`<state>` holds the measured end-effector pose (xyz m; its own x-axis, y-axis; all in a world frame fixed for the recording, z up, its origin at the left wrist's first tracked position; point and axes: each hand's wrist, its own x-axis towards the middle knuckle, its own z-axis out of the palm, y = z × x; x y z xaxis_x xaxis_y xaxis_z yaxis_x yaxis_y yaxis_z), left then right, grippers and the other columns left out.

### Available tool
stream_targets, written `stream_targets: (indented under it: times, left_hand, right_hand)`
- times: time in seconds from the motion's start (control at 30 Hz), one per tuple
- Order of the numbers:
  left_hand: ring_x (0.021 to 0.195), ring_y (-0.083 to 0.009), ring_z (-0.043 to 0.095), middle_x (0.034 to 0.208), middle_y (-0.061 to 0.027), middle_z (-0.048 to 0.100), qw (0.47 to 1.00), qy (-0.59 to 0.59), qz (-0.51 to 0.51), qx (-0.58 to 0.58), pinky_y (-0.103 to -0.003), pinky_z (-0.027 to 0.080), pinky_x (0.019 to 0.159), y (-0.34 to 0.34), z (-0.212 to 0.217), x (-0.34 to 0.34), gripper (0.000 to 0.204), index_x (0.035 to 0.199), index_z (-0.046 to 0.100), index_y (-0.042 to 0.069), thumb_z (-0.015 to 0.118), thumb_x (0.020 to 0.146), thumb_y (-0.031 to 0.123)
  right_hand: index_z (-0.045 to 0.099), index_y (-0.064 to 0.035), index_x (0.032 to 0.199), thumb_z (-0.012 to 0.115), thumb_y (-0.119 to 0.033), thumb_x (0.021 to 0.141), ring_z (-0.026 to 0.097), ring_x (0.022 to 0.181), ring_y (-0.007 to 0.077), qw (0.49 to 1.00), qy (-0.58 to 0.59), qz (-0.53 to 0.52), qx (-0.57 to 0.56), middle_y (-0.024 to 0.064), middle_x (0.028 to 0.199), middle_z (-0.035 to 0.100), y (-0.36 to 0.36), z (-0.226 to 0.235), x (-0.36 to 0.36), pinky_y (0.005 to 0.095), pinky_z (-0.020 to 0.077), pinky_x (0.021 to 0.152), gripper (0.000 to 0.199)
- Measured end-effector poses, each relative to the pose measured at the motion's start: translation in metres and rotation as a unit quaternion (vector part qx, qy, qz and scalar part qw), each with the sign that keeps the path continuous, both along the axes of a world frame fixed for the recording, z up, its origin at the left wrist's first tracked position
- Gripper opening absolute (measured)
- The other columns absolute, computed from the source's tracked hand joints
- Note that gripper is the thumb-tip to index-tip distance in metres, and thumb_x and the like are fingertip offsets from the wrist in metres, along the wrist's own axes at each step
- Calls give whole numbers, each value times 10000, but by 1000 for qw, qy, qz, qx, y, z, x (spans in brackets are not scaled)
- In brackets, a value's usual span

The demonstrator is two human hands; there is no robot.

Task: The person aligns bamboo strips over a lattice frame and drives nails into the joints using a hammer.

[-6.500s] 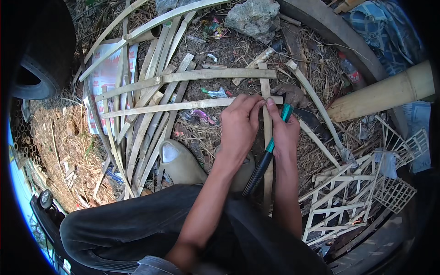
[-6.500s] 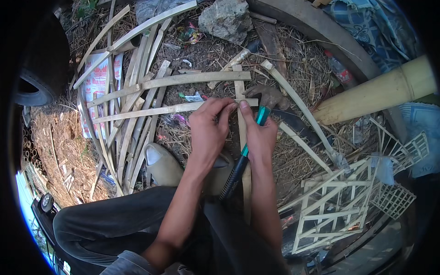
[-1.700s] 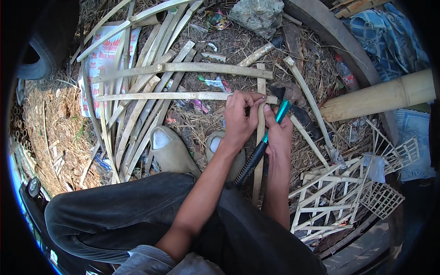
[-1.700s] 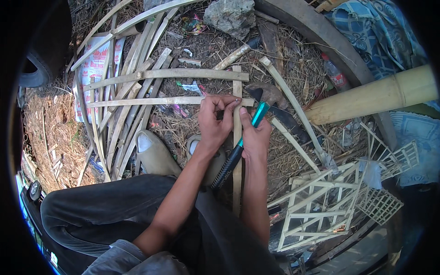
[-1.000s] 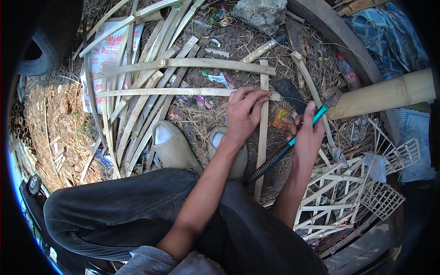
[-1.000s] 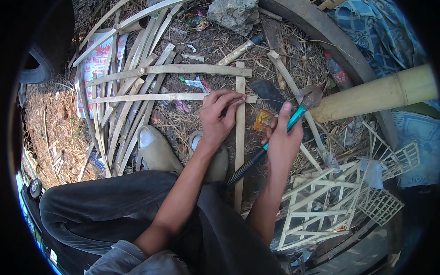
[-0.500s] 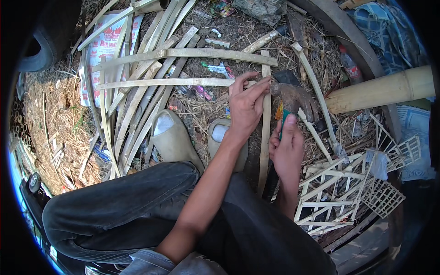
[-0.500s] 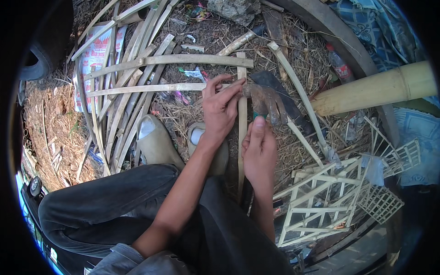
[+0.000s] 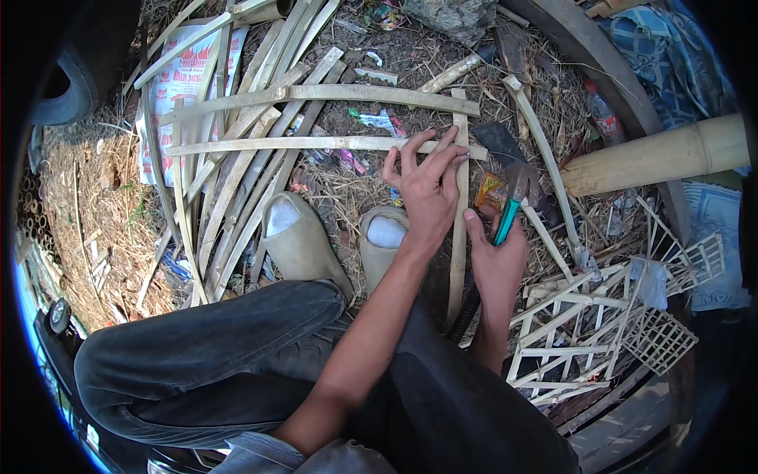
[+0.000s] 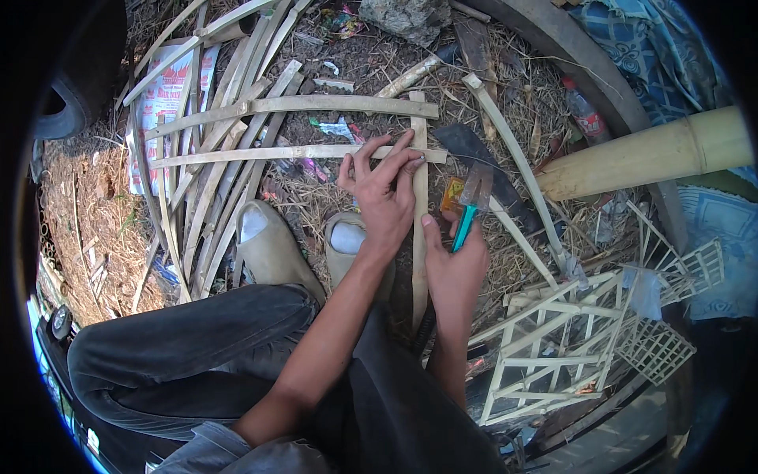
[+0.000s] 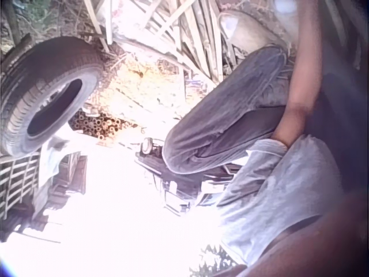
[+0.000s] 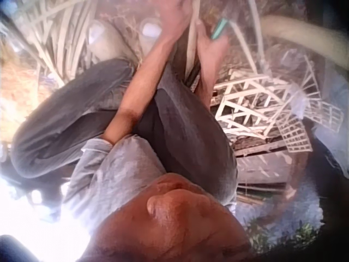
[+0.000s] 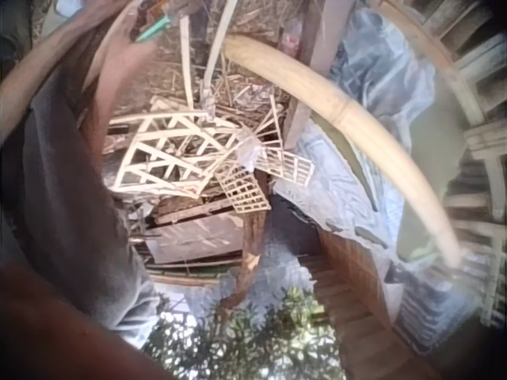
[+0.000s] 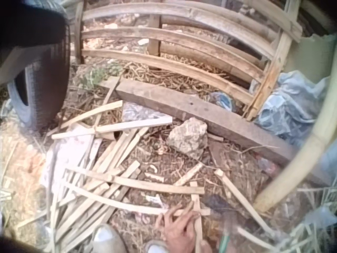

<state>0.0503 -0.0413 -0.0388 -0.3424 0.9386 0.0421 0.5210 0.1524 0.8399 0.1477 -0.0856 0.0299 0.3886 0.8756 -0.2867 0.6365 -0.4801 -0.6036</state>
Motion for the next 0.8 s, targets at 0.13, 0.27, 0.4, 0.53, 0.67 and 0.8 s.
stream_targets:
  times: [0.13, 0.27, 0.4, 0.53, 0.67, 0.8]
  left_hand:
    - [1245, -179, 566, 1225, 80, 767, 1000, 4, 11, 5, -486, 150, 1197, 0, -3, -1, 110, 1002, 791, 157, 736, 916, 117]
    - [1212, -194, 608, 1211, 56, 773, 999, 3, 23, 22, -457, 144, 1194, 0, -5, -1, 156, 984, 778, 158, 730, 882, 50]
    - [1195, -168, 604, 1204, 73, 774, 1000, -9, 16, 17, -454, 162, 1180, 1, -3, -6, 133, 995, 787, 154, 738, 894, 82]
    - [1182, -146, 599, 1187, 82, 777, 1000, -8, 0, 18, -445, 176, 1162, 1, -4, -8, 132, 1019, 801, 153, 742, 907, 112]
    - [1175, -143, 605, 1189, 81, 777, 1000, 2, 0, 11, -438, 181, 1156, -2, -3, -9, 127, 1014, 806, 157, 746, 909, 120]
    - [1181, -142, 600, 1192, 79, 779, 1000, -15, -5, -11, -434, 188, 1146, 3, 2, -8, 99, 990, 813, 164, 768, 902, 160]
  right_hand:
    - [559, -18, 818, 824, -308, 912, 444, 631, 124, 982, 26, -49, -180, 17, 687, 530, 2, 12, -7, 324, 425, 614, 405]
    - [545, -26, 807, 799, -304, 939, 426, 605, 120, 989, 11, -27, -147, 25, 662, 505, -2, 12, -13, 323, 413, 587, 399]
    - [536, -40, 793, 792, -264, 951, 422, 610, 101, 982, 66, -70, -161, 10, 661, 502, -4, 13, -20, 308, 403, 578, 375]
    - [517, -61, 776, 779, -226, 963, 431, 620, 87, 984, 81, -66, -143, -17, 672, 498, -9, 4, -17, 298, 399, 572, 362]
    - [506, -66, 771, 767, -214, 973, 420, 611, 72, 982, 102, -73, -139, -31, 662, 482, -16, -4, -15, 287, 383, 556, 362]
    - [558, -6, 762, 743, -276, 980, 550, 598, 177, 971, 132, -121, -158, 80, 643, 569, 5, 15, -19, 363, 456, 605, 393]
